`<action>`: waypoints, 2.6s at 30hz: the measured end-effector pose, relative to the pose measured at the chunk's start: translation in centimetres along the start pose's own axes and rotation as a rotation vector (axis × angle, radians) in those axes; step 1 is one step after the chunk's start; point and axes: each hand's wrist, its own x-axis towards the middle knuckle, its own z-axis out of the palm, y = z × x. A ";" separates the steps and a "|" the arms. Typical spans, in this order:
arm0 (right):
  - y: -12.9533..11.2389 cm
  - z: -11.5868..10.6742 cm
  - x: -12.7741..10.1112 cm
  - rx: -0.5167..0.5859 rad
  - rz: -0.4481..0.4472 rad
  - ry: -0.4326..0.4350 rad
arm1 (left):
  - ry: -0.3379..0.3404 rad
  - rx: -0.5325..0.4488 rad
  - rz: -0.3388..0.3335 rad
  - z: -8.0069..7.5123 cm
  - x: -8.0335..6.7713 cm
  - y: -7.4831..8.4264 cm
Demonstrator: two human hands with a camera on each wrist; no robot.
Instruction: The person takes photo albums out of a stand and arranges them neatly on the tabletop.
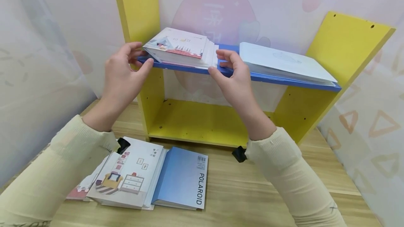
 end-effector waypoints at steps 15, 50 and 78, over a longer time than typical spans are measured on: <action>-0.4 0.9 1.5 -0.125 0.101 -0.084 | 0.012 -0.067 -0.012 0.7 0.6 0.7; 1.5 -0.7 -0.7 -0.030 -0.181 0.063 | -0.125 -0.390 -0.153 1.0 0.7 0.5; 1.9 -0.9 1.0 0.232 0.117 -0.107 | -0.191 -0.505 -0.168 1.8 1.4 0.8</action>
